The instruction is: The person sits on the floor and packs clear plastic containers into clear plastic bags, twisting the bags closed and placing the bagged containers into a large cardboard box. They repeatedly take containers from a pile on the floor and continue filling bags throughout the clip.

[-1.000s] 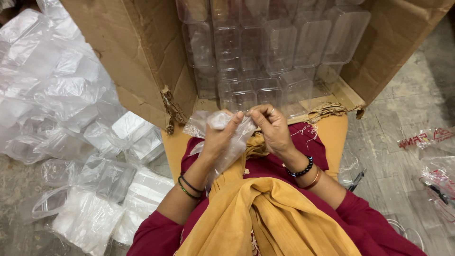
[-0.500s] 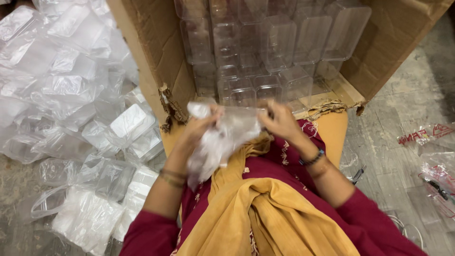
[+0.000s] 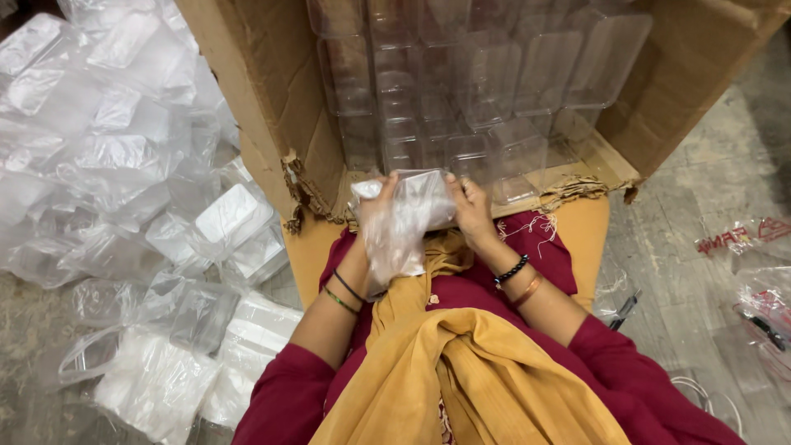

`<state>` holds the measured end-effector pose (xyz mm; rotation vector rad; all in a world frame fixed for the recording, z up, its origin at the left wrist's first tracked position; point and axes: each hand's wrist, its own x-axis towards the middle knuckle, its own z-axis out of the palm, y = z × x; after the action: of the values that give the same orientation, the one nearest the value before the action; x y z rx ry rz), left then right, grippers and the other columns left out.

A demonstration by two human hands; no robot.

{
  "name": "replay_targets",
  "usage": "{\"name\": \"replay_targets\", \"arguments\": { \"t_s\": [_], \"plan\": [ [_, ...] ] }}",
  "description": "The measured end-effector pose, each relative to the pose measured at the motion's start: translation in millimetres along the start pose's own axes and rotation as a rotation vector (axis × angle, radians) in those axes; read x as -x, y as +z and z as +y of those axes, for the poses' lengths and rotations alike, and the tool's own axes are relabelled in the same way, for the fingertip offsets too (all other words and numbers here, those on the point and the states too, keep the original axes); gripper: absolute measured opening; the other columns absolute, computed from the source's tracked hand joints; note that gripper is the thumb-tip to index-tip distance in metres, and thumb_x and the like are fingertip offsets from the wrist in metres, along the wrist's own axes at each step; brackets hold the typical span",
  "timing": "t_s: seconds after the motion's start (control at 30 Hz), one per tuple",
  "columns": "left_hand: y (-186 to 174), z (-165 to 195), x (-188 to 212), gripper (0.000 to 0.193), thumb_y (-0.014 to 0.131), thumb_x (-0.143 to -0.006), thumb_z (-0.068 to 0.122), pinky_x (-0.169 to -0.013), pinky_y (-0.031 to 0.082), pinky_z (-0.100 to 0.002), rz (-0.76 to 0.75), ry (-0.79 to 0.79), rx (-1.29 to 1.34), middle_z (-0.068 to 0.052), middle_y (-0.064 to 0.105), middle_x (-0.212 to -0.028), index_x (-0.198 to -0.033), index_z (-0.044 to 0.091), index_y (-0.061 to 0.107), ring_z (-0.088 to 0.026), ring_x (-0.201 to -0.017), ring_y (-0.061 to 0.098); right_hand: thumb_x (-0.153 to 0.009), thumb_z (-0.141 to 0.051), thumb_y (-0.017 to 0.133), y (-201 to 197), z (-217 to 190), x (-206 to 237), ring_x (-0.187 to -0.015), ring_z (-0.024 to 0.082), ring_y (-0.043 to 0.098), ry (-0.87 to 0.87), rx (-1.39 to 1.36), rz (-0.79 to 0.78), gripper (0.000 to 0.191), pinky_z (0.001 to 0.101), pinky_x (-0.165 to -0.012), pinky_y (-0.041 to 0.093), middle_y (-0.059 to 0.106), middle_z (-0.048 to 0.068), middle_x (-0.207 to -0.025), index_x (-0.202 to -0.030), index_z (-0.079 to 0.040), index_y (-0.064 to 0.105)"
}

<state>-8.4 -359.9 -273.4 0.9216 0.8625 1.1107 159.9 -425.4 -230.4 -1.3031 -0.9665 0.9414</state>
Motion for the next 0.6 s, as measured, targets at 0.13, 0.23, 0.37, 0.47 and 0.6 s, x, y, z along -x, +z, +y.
{"name": "replay_targets", "arguments": {
  "t_s": [0.13, 0.23, 0.37, 0.47, 0.6],
  "plan": [
    [-10.2, -4.9, -24.0, 0.028, 0.065, -0.103, 0.030, -0.065, 0.054, -0.028, 0.119, -0.084, -0.239, -0.004, 0.069, -0.094, -0.116, 0.006, 0.063, -0.012, -0.077, 0.063, -0.111, -0.028, 0.053, 12.6, -2.7, 1.7, -0.064, 0.011, 0.044, -0.124, 0.438, 0.017, 0.035, 0.0304, -0.060, 0.041, 0.049, -0.001, -0.069, -0.092, 0.001, 0.058],
    [-17.1, -1.6, -21.4, 0.027, 0.066, -0.101, 0.030, -0.063, 0.053, -0.027, 0.153, -0.128, -0.242, -0.004, 0.068, -0.092, -0.116, 0.007, 0.063, -0.012, -0.075, 0.062, -0.112, -0.025, 0.049, 7.5, -2.0, 4.7, -0.070, 0.012, 0.048, -0.025, 0.329, -0.071, 0.031, 0.0312, -0.062, 0.043, 0.054, 0.002, -0.077, -0.101, 0.001, 0.061],
    [-33.7, -1.6, 23.6, 0.028, 0.068, -0.098, 0.031, -0.061, 0.051, -0.026, 0.009, -0.218, 0.107, -0.003, 0.067, -0.090, -0.115, 0.009, 0.064, -0.011, -0.072, 0.060, -0.106, -0.018, 0.047, 2.9, 7.6, 19.0, -0.103, 0.007, 0.062, 0.106, -0.209, -0.275, 0.027, 0.0227, -0.092, 0.051, 0.068, -0.001, -0.116, -0.126, -0.005, 0.060],
    [-49.1, 6.1, 63.1, 0.028, 0.069, -0.097, 0.031, -0.059, 0.049, -0.026, -0.087, -0.337, 0.301, -0.002, 0.066, -0.088, -0.115, 0.011, 0.064, -0.011, -0.070, 0.059, -0.109, -0.016, 0.045, 14.1, 16.4, 27.6, -0.094, 0.013, 0.067, 0.409, -0.410, -0.426, 0.024, 0.0289, -0.084, 0.055, 0.071, 0.006, -0.109, -0.117, 0.000, 0.061],
    [-75.8, 15.6, 93.8, 0.028, 0.071, -0.094, 0.032, -0.057, 0.047, -0.025, -0.252, -0.496, 0.459, -0.001, 0.065, -0.085, -0.114, 0.013, 0.065, -0.010, -0.067, 0.057, -0.112, -0.024, 0.047, 42.9, 15.4, 27.1, -0.089, 0.015, 0.069, 0.333, -0.649, -0.496, 0.025, 0.0326, -0.082, 0.058, 0.070, 0.007, -0.102, -0.111, -0.002, 0.059]
  ]
}}
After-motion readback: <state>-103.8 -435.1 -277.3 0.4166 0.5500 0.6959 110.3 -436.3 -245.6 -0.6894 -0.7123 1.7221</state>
